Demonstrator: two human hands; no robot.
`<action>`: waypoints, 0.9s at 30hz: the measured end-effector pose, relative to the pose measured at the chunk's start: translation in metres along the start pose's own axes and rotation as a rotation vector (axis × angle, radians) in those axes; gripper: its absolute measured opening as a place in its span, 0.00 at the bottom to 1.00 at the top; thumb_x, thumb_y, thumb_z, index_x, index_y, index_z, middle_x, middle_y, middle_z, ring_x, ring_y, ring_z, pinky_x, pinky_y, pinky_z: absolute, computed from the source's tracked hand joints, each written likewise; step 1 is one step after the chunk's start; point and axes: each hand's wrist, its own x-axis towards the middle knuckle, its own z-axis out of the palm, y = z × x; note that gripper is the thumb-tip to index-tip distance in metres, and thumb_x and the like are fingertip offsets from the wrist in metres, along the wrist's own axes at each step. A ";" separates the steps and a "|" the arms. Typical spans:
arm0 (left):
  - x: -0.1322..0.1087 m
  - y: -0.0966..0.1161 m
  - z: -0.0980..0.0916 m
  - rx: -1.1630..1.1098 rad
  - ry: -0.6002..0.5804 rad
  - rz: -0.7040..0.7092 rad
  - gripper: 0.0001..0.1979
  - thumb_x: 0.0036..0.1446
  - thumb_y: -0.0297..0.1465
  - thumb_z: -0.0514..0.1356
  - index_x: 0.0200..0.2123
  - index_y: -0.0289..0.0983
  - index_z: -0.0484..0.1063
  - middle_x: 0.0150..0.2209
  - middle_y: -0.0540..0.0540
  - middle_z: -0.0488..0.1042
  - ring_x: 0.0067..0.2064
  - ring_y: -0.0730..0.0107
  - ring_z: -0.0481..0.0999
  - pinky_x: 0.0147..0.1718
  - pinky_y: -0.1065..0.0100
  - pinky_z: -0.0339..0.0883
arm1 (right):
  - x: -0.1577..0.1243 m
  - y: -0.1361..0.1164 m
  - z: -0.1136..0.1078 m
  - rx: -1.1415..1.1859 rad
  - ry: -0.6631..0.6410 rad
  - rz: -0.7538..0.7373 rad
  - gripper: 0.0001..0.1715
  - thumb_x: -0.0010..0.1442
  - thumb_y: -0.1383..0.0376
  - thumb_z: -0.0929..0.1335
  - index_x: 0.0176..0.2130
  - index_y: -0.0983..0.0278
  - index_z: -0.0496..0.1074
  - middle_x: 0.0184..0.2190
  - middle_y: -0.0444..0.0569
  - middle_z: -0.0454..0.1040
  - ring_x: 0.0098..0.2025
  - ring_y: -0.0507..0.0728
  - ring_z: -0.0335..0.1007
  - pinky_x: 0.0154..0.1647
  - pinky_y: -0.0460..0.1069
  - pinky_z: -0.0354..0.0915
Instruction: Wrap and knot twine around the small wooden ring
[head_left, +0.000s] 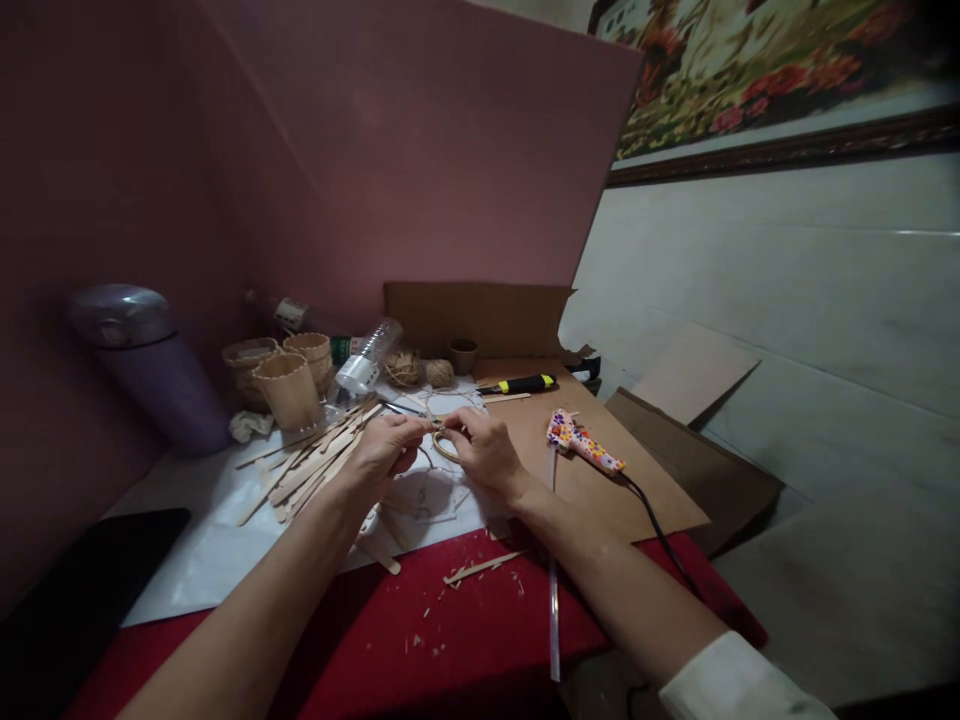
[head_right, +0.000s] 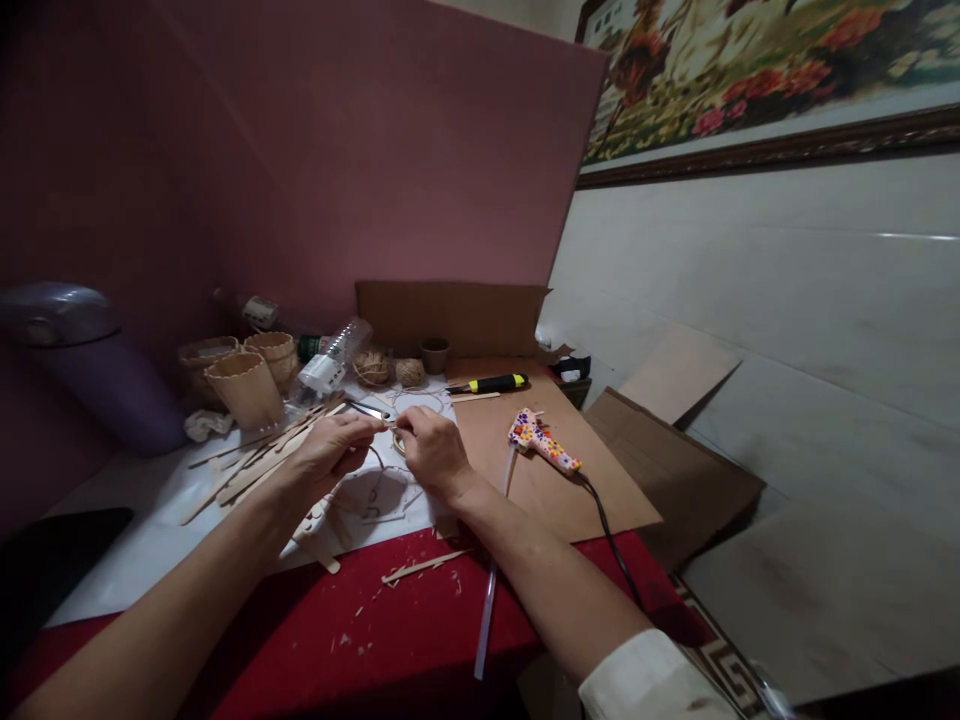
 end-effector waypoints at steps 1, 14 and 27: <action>0.001 -0.001 0.000 0.007 0.030 0.010 0.11 0.38 0.32 0.65 0.19 0.32 0.66 0.13 0.58 0.54 0.13 0.86 0.48 0.12 0.75 0.36 | 0.000 0.001 -0.001 -0.039 -0.014 -0.029 0.07 0.57 0.72 0.64 0.32 0.64 0.71 0.31 0.48 0.74 0.35 0.54 0.68 0.36 0.47 0.60; 0.000 0.000 0.007 0.173 0.189 0.102 0.13 0.35 0.34 0.65 0.21 0.30 0.71 0.13 0.56 0.59 0.15 0.84 0.52 0.14 0.75 0.42 | 0.000 -0.018 -0.013 -0.352 -0.002 -0.310 0.06 0.56 0.72 0.63 0.34 0.65 0.69 0.40 0.53 0.72 0.44 0.60 0.63 0.44 0.53 0.57; -0.005 0.002 0.008 0.075 -0.048 0.038 0.15 0.40 0.37 0.67 0.25 0.30 0.73 0.15 0.56 0.57 0.16 0.85 0.51 0.15 0.75 0.38 | 0.005 -0.001 -0.007 0.326 0.031 0.252 0.07 0.56 0.66 0.64 0.26 0.63 0.66 0.20 0.42 0.67 0.25 0.51 0.63 0.28 0.45 0.56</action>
